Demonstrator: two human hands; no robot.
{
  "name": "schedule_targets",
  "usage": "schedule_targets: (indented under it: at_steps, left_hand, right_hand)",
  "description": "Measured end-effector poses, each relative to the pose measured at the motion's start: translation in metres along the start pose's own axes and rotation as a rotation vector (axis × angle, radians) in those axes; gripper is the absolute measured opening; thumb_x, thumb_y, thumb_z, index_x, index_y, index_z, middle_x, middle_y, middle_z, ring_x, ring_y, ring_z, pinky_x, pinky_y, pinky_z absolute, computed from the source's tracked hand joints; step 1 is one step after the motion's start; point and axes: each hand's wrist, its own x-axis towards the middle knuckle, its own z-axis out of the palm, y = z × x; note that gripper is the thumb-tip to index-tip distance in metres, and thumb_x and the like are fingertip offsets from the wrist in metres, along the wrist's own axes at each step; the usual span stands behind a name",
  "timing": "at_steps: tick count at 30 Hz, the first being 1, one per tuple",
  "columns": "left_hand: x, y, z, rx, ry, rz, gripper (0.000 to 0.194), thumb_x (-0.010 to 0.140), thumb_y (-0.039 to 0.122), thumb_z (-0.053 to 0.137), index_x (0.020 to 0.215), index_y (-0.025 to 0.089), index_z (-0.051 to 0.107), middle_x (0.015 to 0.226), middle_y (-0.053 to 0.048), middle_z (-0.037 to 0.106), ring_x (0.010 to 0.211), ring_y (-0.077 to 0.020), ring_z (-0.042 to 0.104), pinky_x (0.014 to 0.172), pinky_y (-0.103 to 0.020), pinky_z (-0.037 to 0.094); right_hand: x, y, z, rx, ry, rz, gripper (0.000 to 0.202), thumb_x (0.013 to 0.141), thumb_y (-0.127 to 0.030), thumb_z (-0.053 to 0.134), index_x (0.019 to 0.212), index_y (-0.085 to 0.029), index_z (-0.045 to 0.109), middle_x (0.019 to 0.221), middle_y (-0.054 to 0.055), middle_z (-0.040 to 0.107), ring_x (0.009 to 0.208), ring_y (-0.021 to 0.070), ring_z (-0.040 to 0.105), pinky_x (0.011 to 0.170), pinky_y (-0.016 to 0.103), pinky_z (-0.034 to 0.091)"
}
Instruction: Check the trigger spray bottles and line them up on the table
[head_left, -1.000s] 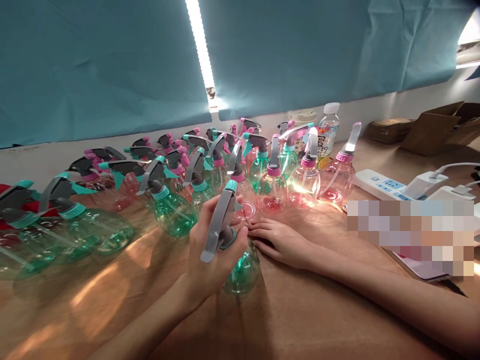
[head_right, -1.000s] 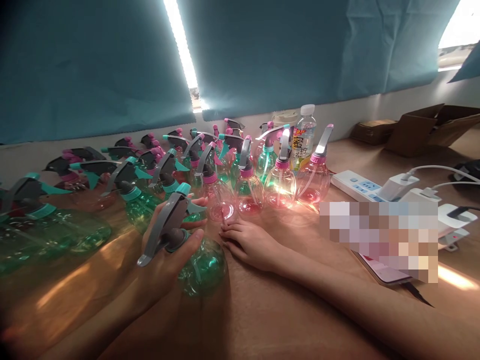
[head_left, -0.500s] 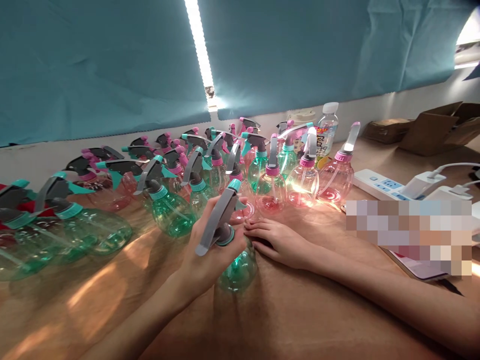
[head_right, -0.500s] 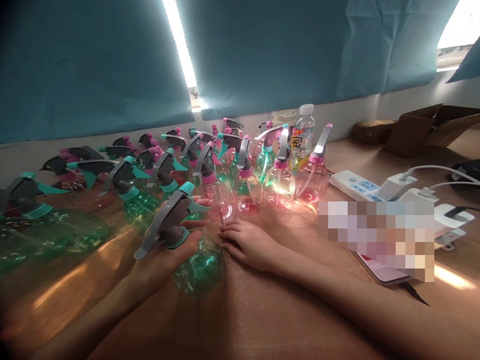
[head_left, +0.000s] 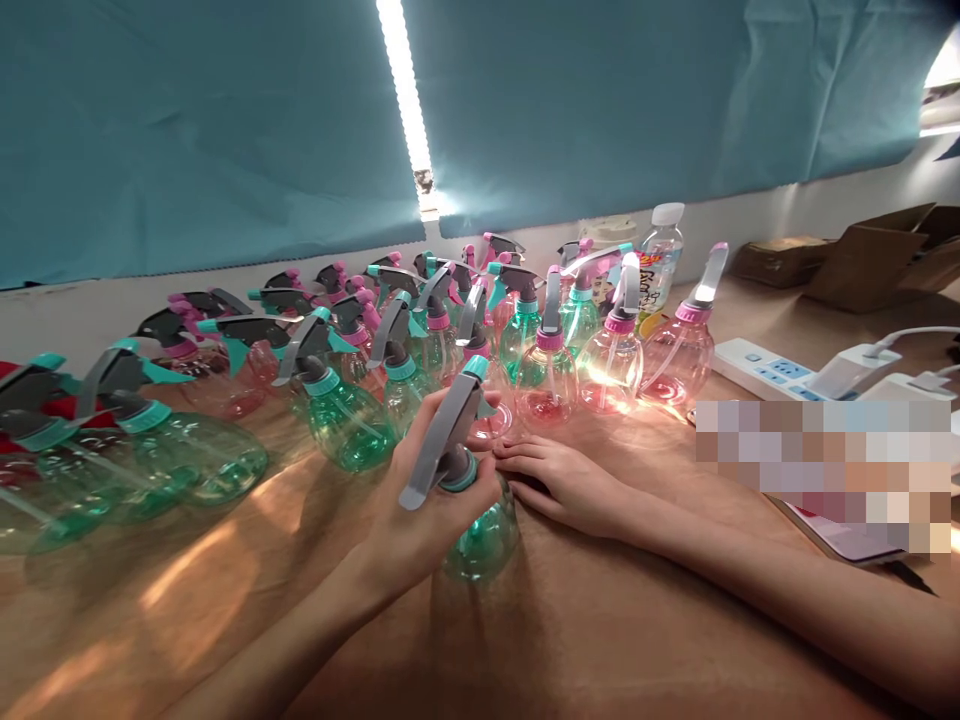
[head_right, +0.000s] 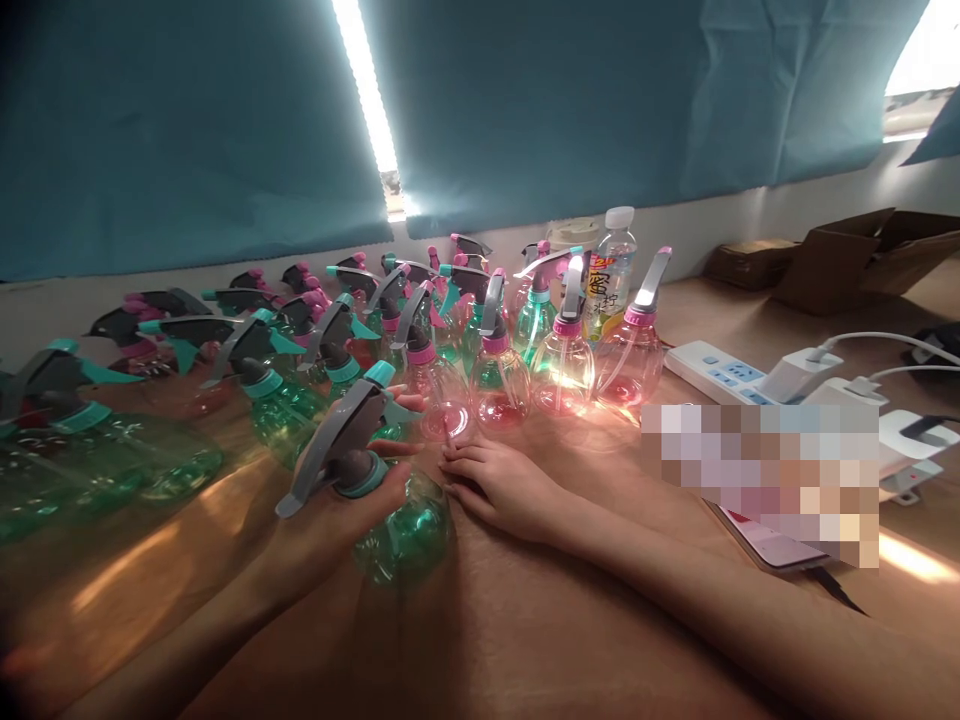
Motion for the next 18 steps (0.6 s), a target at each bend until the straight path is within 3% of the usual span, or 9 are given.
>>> schedule_targets:
  at_steps: [3,6,11,15,18]
  left_hand:
    - [0.0023,-0.0012,0.0013,0.019,0.027,0.041,0.041,0.076,0.012,0.054,0.113,0.027,0.047,0.112,-0.002,0.064,0.080,-0.0144,0.065,0.066,-0.026,0.054]
    - [0.0033,-0.0026,0.0024,0.044,0.052,0.106,0.033,0.076,0.012,0.052,0.105,0.026,0.048,0.097,0.001,0.064,0.075,-0.0134,0.063,0.066,-0.026,0.053]
    - [0.0011,-0.0003,0.0022,0.080,0.072,0.096,0.016,0.076,0.014,0.051,0.090,0.024,0.053,0.069,0.004,0.058,0.059,-0.0122,0.057,0.056,-0.025,0.049]
    - [0.0000,-0.0003,0.0010,0.097,0.112,0.133,0.014,0.077,0.014,0.055,0.088,0.023,0.058,0.085,0.001,0.063,0.068,-0.0122,0.060,0.063,-0.026,0.052]
    - [0.0008,-0.0032,0.0009,0.045,0.078,0.106,0.030,0.079,0.014,0.055,0.107,0.024,0.057,0.109,-0.003,0.066,0.091,-0.0156,0.065,0.078,-0.028,0.054]
  right_hand:
    - [0.0001,-0.0009,-0.0007,0.000,0.005,0.004,0.028,0.094,-0.021,0.051,0.119,-0.018,0.064,0.121,0.011,0.067,0.117,0.0229,0.058,0.100,0.041,0.049]
    - [0.0004,-0.0020,-0.0015,0.001,0.010,-0.002,0.028,0.095,-0.022,0.050,0.119,-0.018,0.064,0.122,0.011,0.067,0.117,0.0231,0.059,0.101,0.042,0.049]
    - [0.0009,-0.0029,-0.0022,-0.007,0.017,-0.004,0.028,0.095,-0.022,0.049,0.119,-0.018,0.064,0.122,0.010,0.067,0.117,0.0230,0.059,0.100,0.042,0.049]
    - [0.0008,-0.0029,-0.0021,-0.002,0.011,-0.007,0.028,0.095,-0.021,0.050,0.119,-0.016,0.064,0.121,0.011,0.067,0.117,0.0223,0.058,0.102,0.039,0.048]
    - [0.0001,-0.0025,-0.0013,-0.009,0.015,-0.008,0.029,0.096,-0.023,0.049,0.119,-0.014,0.064,0.121,0.012,0.067,0.117,0.0226,0.058,0.102,0.039,0.048]
